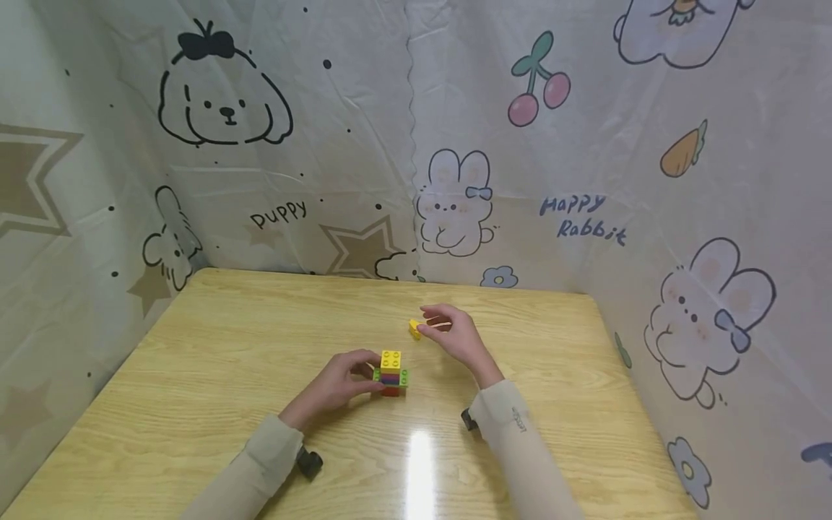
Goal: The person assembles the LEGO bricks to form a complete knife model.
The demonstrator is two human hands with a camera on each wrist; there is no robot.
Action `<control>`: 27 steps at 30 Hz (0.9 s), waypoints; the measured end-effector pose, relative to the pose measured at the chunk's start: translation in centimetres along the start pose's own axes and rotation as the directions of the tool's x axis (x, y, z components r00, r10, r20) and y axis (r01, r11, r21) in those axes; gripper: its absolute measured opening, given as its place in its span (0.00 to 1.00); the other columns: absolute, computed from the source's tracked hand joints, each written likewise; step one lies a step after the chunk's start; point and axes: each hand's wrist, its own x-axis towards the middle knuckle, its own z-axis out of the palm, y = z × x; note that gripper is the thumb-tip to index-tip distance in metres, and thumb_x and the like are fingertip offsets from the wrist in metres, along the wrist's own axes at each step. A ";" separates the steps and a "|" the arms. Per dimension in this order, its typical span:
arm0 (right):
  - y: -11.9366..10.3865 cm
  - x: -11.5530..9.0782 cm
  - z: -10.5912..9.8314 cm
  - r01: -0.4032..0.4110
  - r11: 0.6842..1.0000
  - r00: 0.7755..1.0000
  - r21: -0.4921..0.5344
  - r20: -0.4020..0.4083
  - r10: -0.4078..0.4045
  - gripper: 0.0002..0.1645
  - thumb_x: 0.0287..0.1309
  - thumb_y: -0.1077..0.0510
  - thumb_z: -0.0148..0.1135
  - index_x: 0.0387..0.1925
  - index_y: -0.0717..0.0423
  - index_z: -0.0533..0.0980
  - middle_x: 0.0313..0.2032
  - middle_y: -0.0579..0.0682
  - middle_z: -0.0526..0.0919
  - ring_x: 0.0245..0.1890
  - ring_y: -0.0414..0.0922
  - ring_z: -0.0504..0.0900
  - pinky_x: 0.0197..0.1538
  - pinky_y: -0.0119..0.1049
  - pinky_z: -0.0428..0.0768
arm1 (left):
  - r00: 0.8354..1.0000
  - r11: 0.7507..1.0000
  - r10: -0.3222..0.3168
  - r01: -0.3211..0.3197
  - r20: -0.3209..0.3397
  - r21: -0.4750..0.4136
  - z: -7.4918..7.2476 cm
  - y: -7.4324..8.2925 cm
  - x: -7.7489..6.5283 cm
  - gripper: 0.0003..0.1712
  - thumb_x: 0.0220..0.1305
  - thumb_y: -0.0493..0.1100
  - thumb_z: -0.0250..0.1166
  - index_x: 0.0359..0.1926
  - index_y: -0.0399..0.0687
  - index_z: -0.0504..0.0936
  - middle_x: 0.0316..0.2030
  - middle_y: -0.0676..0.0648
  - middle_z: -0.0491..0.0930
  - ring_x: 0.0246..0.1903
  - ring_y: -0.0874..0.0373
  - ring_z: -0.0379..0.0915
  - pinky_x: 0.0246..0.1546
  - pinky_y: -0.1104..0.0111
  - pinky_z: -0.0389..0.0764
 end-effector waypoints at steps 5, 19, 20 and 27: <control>0.9 1.6 1.0 -0.063 0.997 0.997 -0.034 0.039 0.064 0.29 0.67 0.55 0.70 0.67 0.57 0.76 0.63 0.57 0.81 0.61 0.55 0.81 0.64 0.50 0.81 | 1.000 1.000 -0.003 0.003 0.011 -0.016 0.0 0.0 -0.1 0.19 0.66 0.42 0.73 0.57 0.53 0.84 0.52 0.51 0.85 0.44 0.61 0.81 0.49 0.68 0.84; 2.8 2.8 2.4 -0.141 0.978 0.989 -0.156 0.021 0.146 0.18 0.66 0.60 0.70 0.57 0.56 0.84 0.53 0.54 0.87 0.51 0.49 0.84 0.57 0.46 0.84 | 1.000 0.999 0.002 -0.002 0.010 -0.034 -0.1 0.1 -0.3 0.18 0.67 0.43 0.73 0.57 0.51 0.84 0.53 0.49 0.85 0.45 0.59 0.81 0.50 0.65 0.85; 2.9 2.8 2.4 -0.137 0.978 0.990 -0.160 0.019 0.141 0.18 0.66 0.60 0.70 0.57 0.56 0.84 0.53 0.54 0.87 0.50 0.49 0.85 0.57 0.46 0.84 | 1.000 1.000 0.000 0.001 0.010 -0.031 -0.1 0.1 -0.2 0.18 0.67 0.43 0.73 0.57 0.52 0.84 0.53 0.49 0.85 0.45 0.60 0.81 0.50 0.65 0.84; 3.1 2.7 2.3 -0.139 0.976 0.990 -0.167 0.000 0.141 0.17 0.68 0.60 0.68 0.57 0.57 0.83 0.51 0.54 0.87 0.50 0.50 0.84 0.56 0.46 0.84 | 1.000 0.999 0.016 -0.016 0.006 -0.030 -0.2 0.1 -0.3 0.18 0.66 0.43 0.73 0.56 0.51 0.84 0.52 0.48 0.85 0.45 0.59 0.81 0.50 0.66 0.84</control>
